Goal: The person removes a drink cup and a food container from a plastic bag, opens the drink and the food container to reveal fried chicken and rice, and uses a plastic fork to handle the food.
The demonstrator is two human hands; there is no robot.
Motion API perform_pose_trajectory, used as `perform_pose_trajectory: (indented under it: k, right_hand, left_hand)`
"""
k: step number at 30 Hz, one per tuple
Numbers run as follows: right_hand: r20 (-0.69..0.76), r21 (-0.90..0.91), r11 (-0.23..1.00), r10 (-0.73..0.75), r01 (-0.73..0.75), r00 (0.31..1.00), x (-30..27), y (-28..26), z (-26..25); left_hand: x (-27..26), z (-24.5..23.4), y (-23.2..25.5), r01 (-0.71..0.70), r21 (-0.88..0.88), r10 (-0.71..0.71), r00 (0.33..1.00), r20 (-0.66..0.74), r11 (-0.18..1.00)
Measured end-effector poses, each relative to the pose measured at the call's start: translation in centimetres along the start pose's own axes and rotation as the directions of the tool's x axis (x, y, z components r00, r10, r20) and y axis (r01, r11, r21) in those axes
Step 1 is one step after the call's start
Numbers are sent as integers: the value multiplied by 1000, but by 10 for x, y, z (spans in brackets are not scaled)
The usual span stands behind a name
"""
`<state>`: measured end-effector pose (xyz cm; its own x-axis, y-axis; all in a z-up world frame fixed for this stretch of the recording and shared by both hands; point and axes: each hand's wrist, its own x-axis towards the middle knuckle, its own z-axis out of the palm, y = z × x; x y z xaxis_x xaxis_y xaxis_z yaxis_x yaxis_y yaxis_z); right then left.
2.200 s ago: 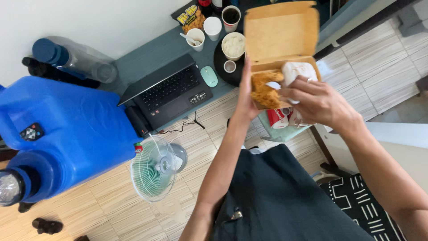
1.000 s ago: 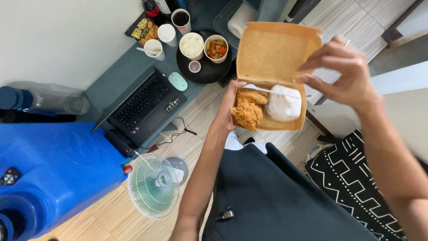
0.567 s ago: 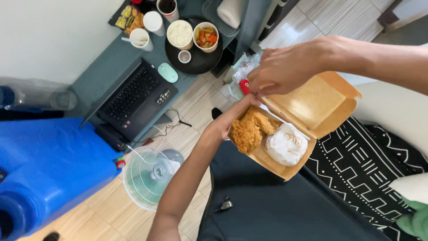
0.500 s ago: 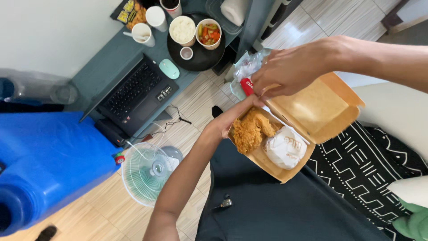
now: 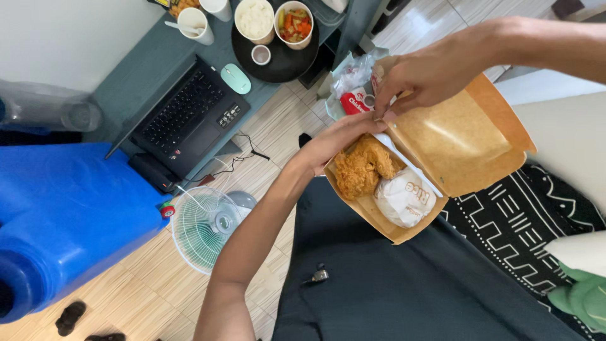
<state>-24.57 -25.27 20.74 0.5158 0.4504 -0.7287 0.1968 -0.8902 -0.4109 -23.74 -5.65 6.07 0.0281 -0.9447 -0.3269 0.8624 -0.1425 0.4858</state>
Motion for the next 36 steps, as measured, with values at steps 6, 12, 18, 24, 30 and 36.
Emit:
perform_pose_trajectory:
  k: [6, 12, 18, 24, 30, 36]
  right_hand:
    - [60, 8, 995, 96, -97, 994, -6, 2, 3]
    - [-106, 4, 996, 94, -94, 990, -13, -4, 13]
    - [-172, 51, 999, 28, -20, 985, -14, -1, 11]
    - [-183, 75, 988, 143, -132, 973, -16, -9, 12]
    - [-187, 6, 977, 213, -215, 959, -15, -18, 11]
    - [-167, -86, 948, 288, -305, 943, -17, -31, 5]
  left_hand:
    - [4, -4, -1, -150, 101, 138, 983, 119, 984]
    - [2, -8, 1, -148, 165, 124, 981, 147, 975]
    - [-1, 0, 12, -142, 164, 122, 984, 127, 976]
    - [-4, 0, 15, -173, 275, 150, 983, 104, 946]
    - [-2, -4, 16, -181, 412, 158, 983, 89, 893]
    - [1, -8, 19, -176, 497, 149, 984, 93, 850]
